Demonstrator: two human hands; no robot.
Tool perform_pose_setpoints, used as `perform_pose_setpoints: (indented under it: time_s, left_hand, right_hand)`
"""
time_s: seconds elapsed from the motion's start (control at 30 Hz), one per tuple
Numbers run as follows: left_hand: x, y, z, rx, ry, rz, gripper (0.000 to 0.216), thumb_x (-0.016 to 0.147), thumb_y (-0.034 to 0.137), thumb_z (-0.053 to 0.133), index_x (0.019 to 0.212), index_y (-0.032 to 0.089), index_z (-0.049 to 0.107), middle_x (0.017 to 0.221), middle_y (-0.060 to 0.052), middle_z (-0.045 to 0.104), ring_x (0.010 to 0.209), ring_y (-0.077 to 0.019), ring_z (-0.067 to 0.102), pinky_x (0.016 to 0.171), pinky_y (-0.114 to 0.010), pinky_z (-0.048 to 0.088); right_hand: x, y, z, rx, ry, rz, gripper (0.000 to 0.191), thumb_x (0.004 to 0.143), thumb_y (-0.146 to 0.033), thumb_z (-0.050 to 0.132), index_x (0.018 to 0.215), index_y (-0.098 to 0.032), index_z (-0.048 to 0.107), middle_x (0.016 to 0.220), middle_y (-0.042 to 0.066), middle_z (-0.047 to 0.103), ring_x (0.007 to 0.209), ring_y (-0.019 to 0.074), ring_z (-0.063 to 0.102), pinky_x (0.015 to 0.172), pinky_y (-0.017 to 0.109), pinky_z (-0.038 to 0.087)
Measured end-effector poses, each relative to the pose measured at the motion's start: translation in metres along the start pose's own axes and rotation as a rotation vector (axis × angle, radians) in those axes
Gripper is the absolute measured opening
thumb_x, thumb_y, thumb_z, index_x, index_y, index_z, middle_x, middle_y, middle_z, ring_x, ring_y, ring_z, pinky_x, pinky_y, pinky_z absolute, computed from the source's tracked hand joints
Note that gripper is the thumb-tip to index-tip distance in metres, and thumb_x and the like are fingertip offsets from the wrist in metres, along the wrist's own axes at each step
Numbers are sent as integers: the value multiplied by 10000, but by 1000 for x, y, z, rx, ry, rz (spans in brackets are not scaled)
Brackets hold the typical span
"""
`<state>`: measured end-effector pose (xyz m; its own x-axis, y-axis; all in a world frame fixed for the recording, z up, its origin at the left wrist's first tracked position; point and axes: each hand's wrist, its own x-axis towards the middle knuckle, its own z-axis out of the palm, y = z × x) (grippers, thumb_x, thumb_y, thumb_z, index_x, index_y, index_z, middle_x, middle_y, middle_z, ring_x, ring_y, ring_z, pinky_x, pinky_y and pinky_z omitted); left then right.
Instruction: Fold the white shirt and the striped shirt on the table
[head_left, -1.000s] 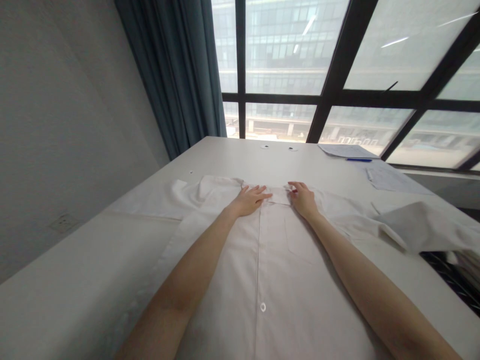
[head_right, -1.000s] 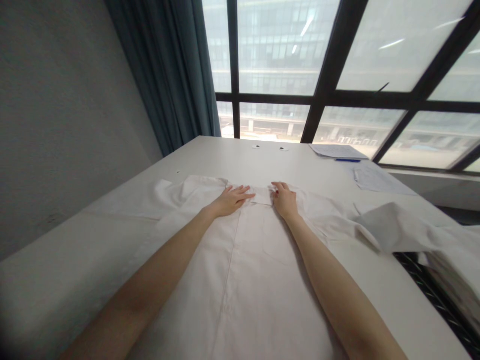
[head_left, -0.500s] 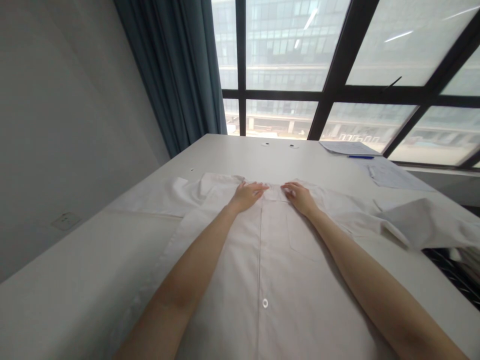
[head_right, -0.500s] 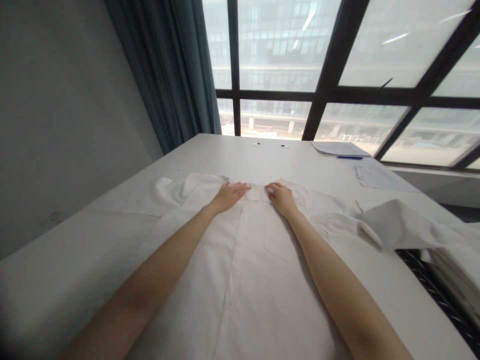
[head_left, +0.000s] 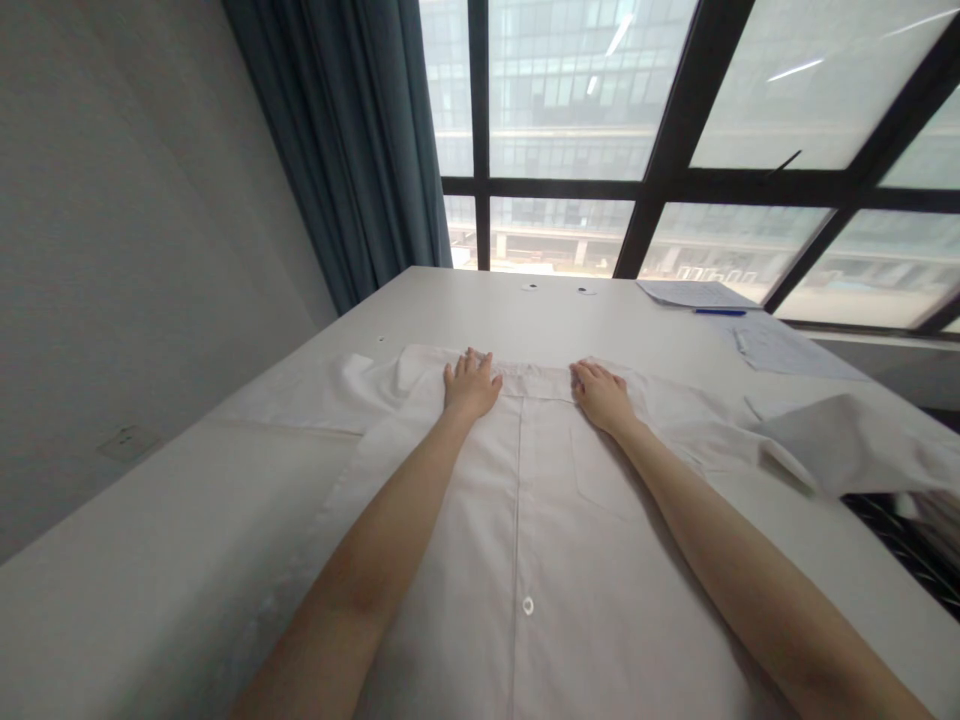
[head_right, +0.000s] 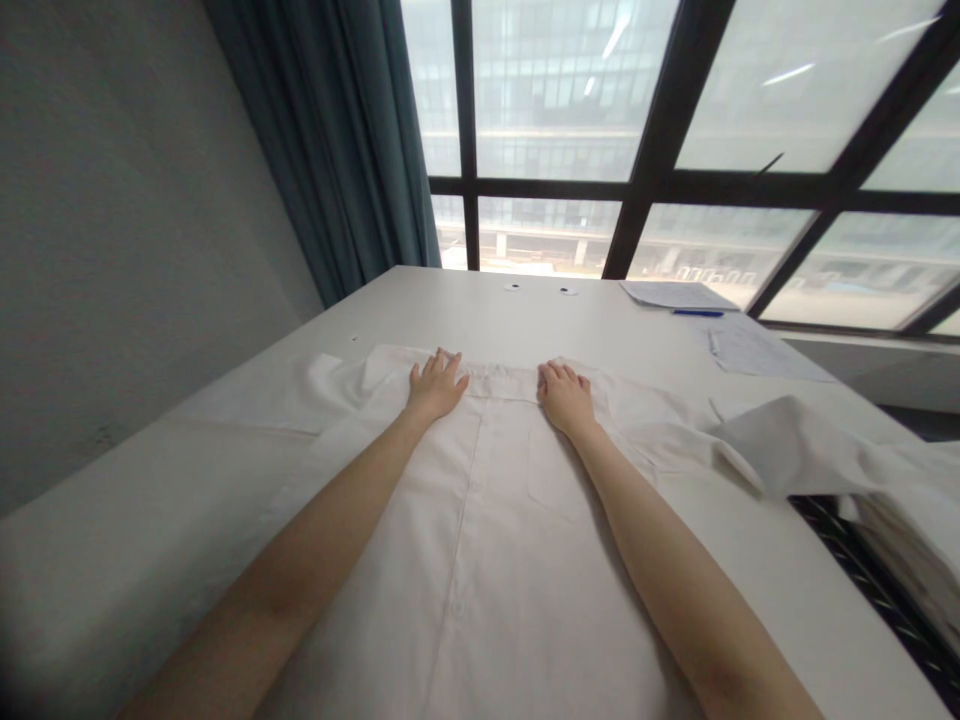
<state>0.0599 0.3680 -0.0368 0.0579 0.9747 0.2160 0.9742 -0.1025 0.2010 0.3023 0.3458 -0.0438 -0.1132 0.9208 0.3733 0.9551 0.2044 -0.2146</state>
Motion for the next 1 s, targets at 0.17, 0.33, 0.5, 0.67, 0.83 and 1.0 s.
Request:
perform_pose_setpoints:
  time_s: [0.17,0.33,0.5,0.67,0.83,1.0]
  left_hand:
    - [4,-3,0,-84,52,15,407,970,293,367,1344,304,526,1374,-39,571,1298,-213,471,1141,-490,227]
    - [9,-6,-1,-116,24,19,360,960,329,425,1286,296,573,1392,-32,547,1285,-217,486,1126,-493,266]
    - [6,-4,-2,-99,2,58,427,932,338,497,1355,278,497,1470,-62,451,1338,-231,429,1147,-490,225]
    - [5,-4,-2,-72,-34,67,476,938,352,475,1402,251,432,1470,-108,440,1360,-254,402,1156,-498,199]
    - [9,-6,0,-67,-70,62,560,930,389,475,1455,238,351,1511,-105,392,1392,-262,357,1155,-497,210]
    - [11,-7,0,-63,-81,57,597,923,398,483,1472,231,316,1539,-112,347,1415,-256,320,1152,-490,217]
  right_hand:
    - [-1,-5,-3,-13,27,-17,411,910,-173,424,1303,-186,545,1408,139,527,1260,287,506,1045,522,323]
    - [2,0,1,55,25,-34,372,928,-233,440,1277,-212,568,1355,116,576,1222,263,545,989,466,409]
    - [4,4,2,149,19,-77,386,883,-191,498,1255,-239,589,1351,80,580,1205,234,554,991,413,423]
    - [4,5,1,235,36,-55,401,844,-210,543,1237,-236,615,1314,105,601,1196,297,547,968,493,425]
    - [9,13,1,381,44,-58,409,786,-136,520,1149,-244,673,1321,72,597,1162,224,571,936,390,472]
    - [13,18,0,487,54,-52,373,792,-154,510,1114,-211,690,1295,95,608,1085,195,606,862,338,505]
